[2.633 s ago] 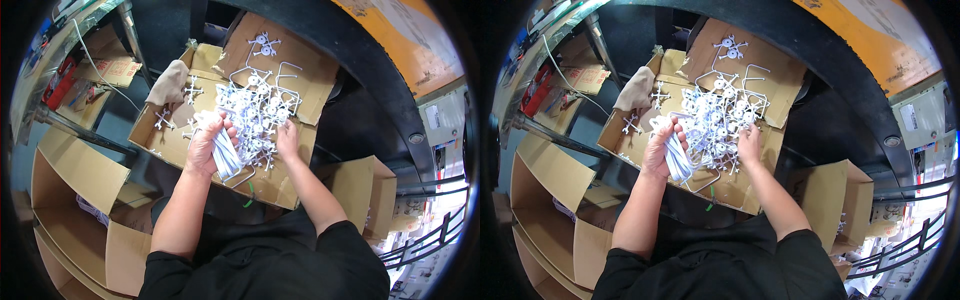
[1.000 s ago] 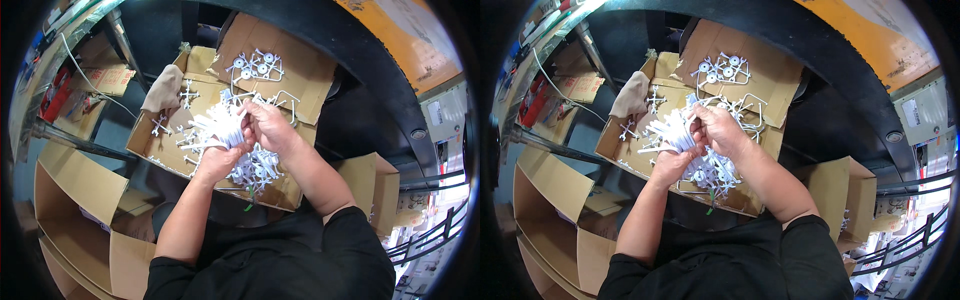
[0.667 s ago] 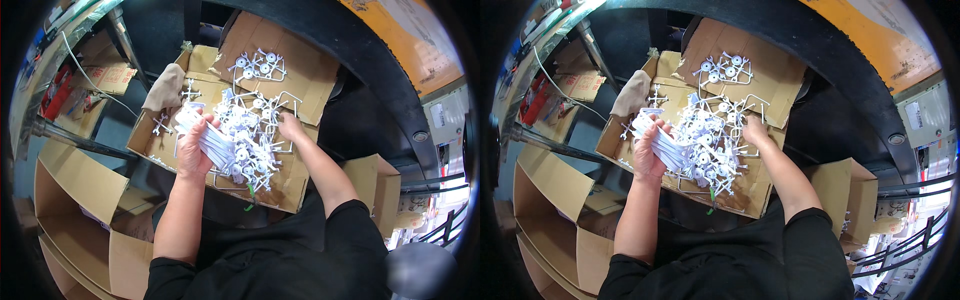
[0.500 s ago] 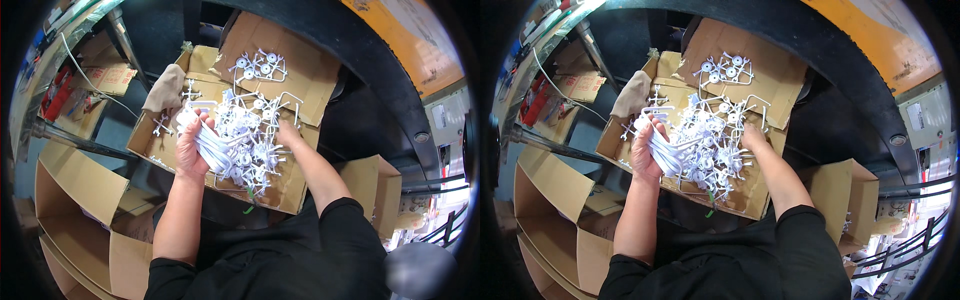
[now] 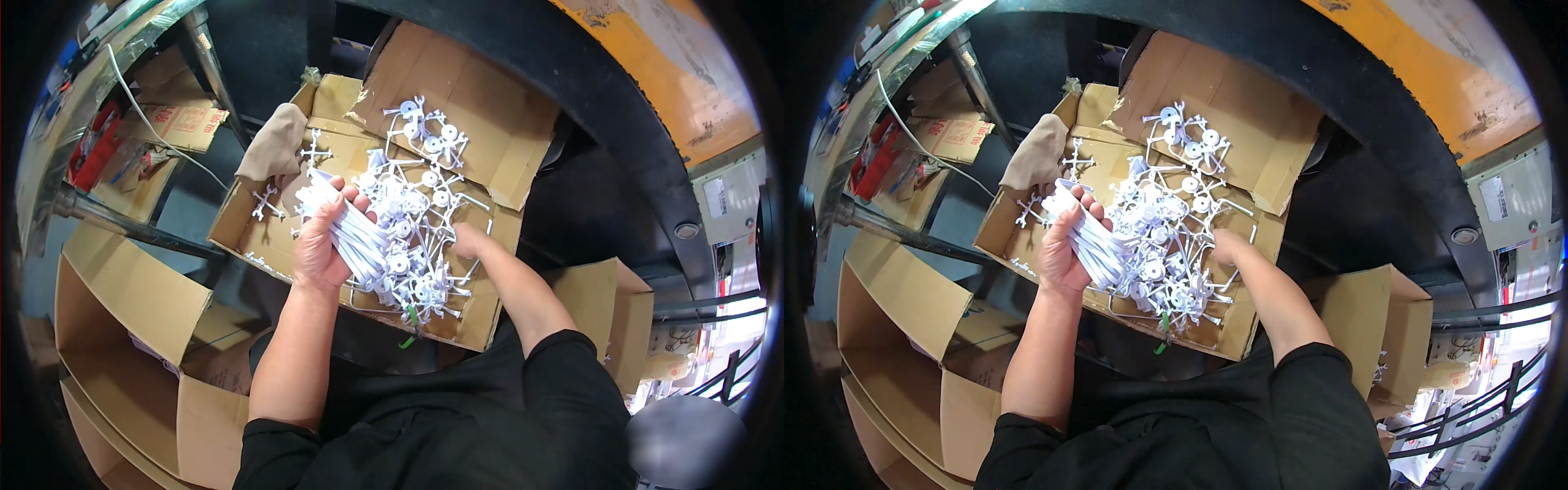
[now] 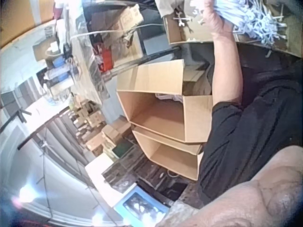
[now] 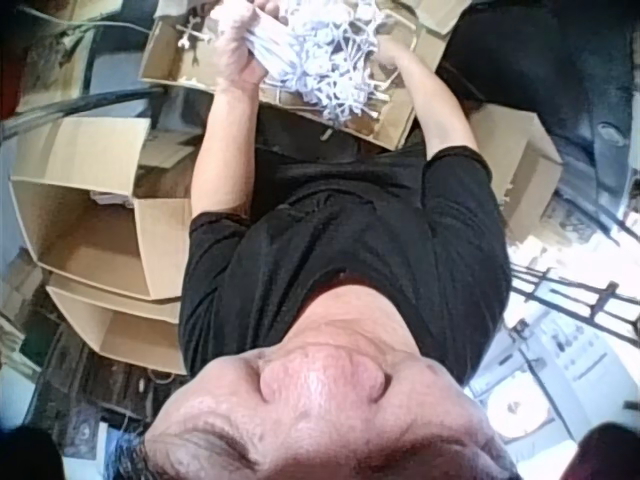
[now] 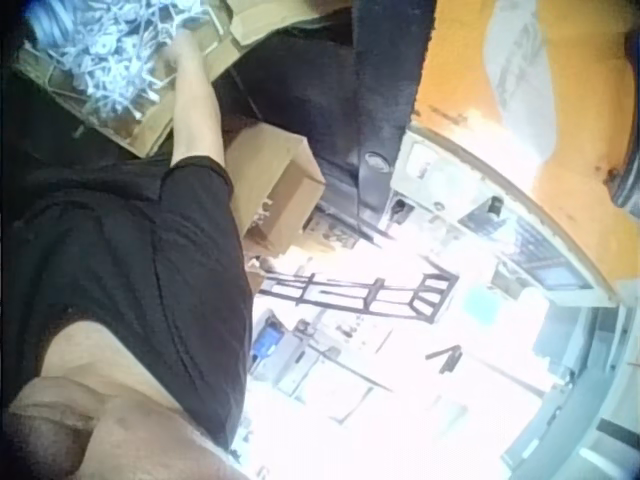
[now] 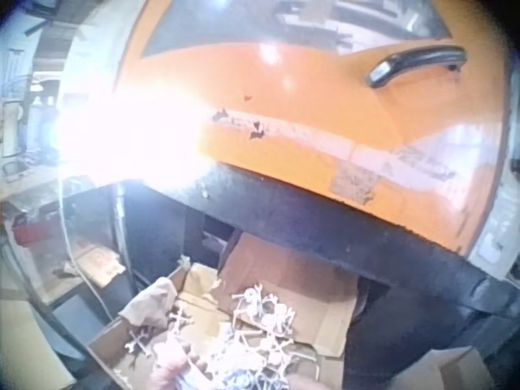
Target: The person sorts white plastic components and trims excess runner material from them using side cutters.
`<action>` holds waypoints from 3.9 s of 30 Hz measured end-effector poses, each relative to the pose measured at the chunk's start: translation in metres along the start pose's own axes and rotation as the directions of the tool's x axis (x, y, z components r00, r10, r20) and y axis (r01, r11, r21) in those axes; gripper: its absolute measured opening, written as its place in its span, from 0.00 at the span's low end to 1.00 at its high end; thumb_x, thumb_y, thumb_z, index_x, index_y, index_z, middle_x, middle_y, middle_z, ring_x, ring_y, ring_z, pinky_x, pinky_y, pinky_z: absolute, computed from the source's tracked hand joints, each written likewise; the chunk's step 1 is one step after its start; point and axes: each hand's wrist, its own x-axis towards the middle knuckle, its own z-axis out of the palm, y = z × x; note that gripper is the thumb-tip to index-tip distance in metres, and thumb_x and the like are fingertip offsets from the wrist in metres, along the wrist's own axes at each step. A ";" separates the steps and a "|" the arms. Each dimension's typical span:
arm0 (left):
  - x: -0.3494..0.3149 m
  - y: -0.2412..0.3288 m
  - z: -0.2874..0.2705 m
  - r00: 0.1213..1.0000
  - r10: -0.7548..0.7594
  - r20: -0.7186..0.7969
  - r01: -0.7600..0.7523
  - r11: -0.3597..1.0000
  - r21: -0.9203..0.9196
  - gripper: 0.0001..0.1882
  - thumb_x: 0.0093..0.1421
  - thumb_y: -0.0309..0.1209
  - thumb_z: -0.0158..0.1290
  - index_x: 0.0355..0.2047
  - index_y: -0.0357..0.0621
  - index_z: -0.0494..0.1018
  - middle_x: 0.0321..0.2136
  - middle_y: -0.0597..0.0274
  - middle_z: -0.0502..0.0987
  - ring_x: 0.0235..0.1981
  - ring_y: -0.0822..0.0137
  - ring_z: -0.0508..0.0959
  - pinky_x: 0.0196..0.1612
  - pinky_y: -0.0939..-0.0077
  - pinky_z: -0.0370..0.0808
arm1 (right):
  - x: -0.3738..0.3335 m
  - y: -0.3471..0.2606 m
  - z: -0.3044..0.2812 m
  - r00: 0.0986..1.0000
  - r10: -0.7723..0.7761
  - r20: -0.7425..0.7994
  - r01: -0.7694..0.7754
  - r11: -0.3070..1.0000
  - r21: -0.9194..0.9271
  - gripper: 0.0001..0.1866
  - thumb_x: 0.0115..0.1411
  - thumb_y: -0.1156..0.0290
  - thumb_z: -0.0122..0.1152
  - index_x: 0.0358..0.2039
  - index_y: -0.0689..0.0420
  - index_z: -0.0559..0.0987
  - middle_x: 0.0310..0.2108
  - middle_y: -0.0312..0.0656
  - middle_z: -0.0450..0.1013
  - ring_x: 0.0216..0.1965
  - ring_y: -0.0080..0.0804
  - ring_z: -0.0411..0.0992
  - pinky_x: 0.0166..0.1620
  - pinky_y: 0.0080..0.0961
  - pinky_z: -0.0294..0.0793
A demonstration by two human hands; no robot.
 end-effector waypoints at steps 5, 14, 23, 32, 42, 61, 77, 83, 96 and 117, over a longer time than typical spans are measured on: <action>-0.002 0.002 0.002 0.999 0.022 -0.037 -0.020 0.998 0.056 0.20 0.58 0.25 0.55 0.51 0.44 0.65 0.39 0.59 0.75 0.42 0.61 0.78 0.48 0.57 0.76 | -0.034 -0.014 -0.036 0.982 -0.040 -0.184 0.096 0.947 0.307 0.12 0.50 0.70 0.56 0.34 0.63 0.77 0.31 0.56 0.76 0.33 0.50 0.76 0.37 0.38 0.75; 0.000 -0.003 0.003 0.998 0.005 -0.056 -0.002 0.999 0.055 0.21 0.58 0.25 0.55 0.51 0.43 0.64 0.40 0.57 0.75 0.42 0.60 0.77 0.47 0.56 0.76 | -0.111 -0.032 -0.086 0.992 0.006 -0.126 0.124 0.093 0.988 0.07 0.61 0.73 0.54 0.38 0.61 0.70 0.21 0.34 0.65 0.21 0.22 0.67 0.26 0.21 0.70; -0.007 -0.011 0.013 0.989 -0.032 -0.146 0.077 0.946 0.316 0.26 0.56 0.25 0.57 0.53 0.36 0.61 0.44 0.51 0.74 0.45 0.55 0.77 0.45 0.59 0.78 | -0.132 -0.073 -0.069 0.895 0.090 -0.436 0.412 0.201 0.889 0.10 0.66 0.68 0.50 0.42 0.60 0.68 0.23 0.34 0.65 0.21 0.20 0.64 0.27 0.18 0.68; -0.016 -0.046 0.026 0.980 -0.184 -0.079 0.199 0.848 0.490 0.19 0.56 0.26 0.60 0.47 0.36 0.70 0.43 0.58 0.76 0.46 0.67 0.75 0.50 0.70 0.72 | -0.132 -0.139 -0.071 0.897 0.072 -0.435 0.431 0.072 0.900 0.13 0.66 0.68 0.49 0.48 0.61 0.70 0.36 0.35 0.71 0.34 0.19 0.68 0.38 0.19 0.71; -0.018 -0.056 0.011 0.998 -0.046 -0.051 0.068 0.598 0.799 0.19 0.58 0.30 0.58 0.47 0.34 0.73 0.41 0.61 0.77 0.40 0.72 0.75 0.44 0.76 0.72 | -0.120 -0.179 -0.041 0.757 -0.020 -0.653 0.641 0.218 0.736 0.19 0.67 0.68 0.46 0.54 0.67 0.68 0.52 0.45 0.65 0.55 0.32 0.61 0.59 0.27 0.57; -0.020 -0.050 0.018 0.989 -0.025 -0.146 0.111 0.783 0.612 0.17 0.58 0.33 0.58 0.45 0.36 0.74 0.38 0.62 0.78 0.37 0.72 0.76 0.42 0.76 0.73 | -0.140 -0.168 -0.058 0.576 -0.122 -0.808 0.666 0.643 0.377 0.15 0.61 0.75 0.53 0.49 0.63 0.74 0.43 0.45 0.72 0.43 0.37 0.72 0.49 0.26 0.70; -0.022 -0.035 0.028 0.973 -0.230 -0.033 0.212 0.818 0.535 0.15 0.54 0.25 0.60 0.41 0.37 0.71 0.30 0.58 0.78 0.29 0.65 0.80 0.36 0.72 0.78 | -0.132 -0.145 -0.101 0.400 -0.110 -0.910 0.384 0.921 0.058 0.20 0.51 0.71 0.63 0.46 0.61 0.75 0.48 0.52 0.69 0.48 0.47 0.70 0.51 0.37 0.70; -0.020 -0.033 0.024 0.945 -0.326 0.018 0.264 0.794 0.548 0.17 0.53 0.26 0.61 0.43 0.38 0.72 0.30 0.59 0.78 0.29 0.67 0.80 0.35 0.73 0.79 | -0.123 -0.130 -0.103 0.807 -0.080 -0.585 0.376 0.833 0.405 0.12 0.56 0.72 0.60 0.41 0.61 0.77 0.37 0.50 0.75 0.38 0.40 0.75 0.44 0.31 0.72; -0.021 -0.029 0.029 0.938 -0.346 -0.017 0.327 0.868 0.374 0.16 0.53 0.26 0.60 0.41 0.41 0.70 0.36 0.53 0.78 0.34 0.62 0.80 0.40 0.65 0.79 | -0.115 -0.098 -0.098 0.793 0.167 -0.586 0.460 0.466 0.755 0.08 0.58 0.78 0.58 0.38 0.64 0.77 0.29 0.37 0.76 0.30 0.17 0.71 0.35 0.16 0.70; -0.025 -0.014 0.022 0.902 -0.429 0.040 0.382 0.839 0.388 0.21 0.52 0.28 0.58 0.47 0.33 0.70 0.28 0.51 0.78 0.23 0.63 0.79 0.29 0.72 0.78 | -0.117 -0.088 -0.071 0.945 -0.228 -0.235 0.203 -0.157 0.967 0.09 0.60 0.71 0.54 0.37 0.63 0.75 0.19 0.31 0.64 0.18 0.19 0.59 0.26 0.21 0.67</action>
